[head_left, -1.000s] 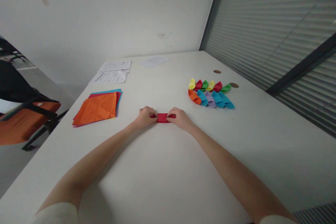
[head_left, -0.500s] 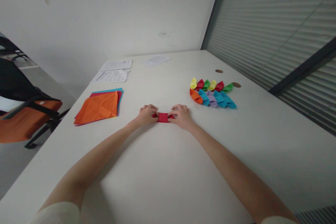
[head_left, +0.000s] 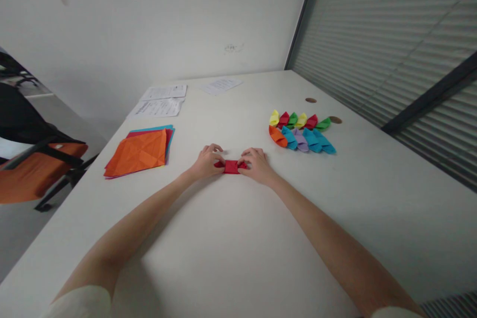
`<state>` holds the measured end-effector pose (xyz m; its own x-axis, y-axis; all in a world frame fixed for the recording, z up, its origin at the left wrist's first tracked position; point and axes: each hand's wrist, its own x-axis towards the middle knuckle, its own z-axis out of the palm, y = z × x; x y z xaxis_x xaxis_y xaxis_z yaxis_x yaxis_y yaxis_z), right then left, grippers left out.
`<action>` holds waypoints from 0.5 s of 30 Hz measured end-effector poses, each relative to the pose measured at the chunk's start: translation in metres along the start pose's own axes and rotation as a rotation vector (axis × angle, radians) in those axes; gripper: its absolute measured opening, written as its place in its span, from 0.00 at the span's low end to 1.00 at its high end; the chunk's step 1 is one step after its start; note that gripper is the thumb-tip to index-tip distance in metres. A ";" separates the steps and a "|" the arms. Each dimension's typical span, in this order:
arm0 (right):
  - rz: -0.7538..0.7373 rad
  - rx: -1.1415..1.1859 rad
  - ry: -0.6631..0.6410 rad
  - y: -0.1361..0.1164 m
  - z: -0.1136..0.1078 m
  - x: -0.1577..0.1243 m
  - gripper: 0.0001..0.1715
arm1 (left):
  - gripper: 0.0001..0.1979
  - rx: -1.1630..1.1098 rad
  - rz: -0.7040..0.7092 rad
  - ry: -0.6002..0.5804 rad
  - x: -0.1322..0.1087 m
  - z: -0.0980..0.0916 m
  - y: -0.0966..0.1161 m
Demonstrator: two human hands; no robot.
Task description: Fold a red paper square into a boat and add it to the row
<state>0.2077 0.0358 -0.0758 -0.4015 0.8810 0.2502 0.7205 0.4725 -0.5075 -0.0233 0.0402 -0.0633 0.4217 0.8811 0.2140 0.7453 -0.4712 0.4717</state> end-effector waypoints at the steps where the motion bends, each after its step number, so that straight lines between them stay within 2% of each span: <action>1: -0.003 -0.010 0.006 -0.001 -0.001 0.000 0.06 | 0.04 0.014 0.003 -0.006 -0.001 -0.001 0.001; 7: 0.002 -0.063 -0.001 -0.006 -0.006 -0.001 0.07 | 0.06 0.052 -0.005 -0.022 -0.004 -0.006 0.007; 15: 0.006 -0.106 -0.027 -0.007 -0.007 0.000 0.07 | 0.08 0.050 -0.015 -0.016 -0.004 -0.004 0.003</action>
<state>0.2068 0.0322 -0.0665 -0.4111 0.8835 0.2245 0.7781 0.4684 -0.4185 -0.0245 0.0351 -0.0595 0.4180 0.8875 0.1937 0.7764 -0.4598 0.4311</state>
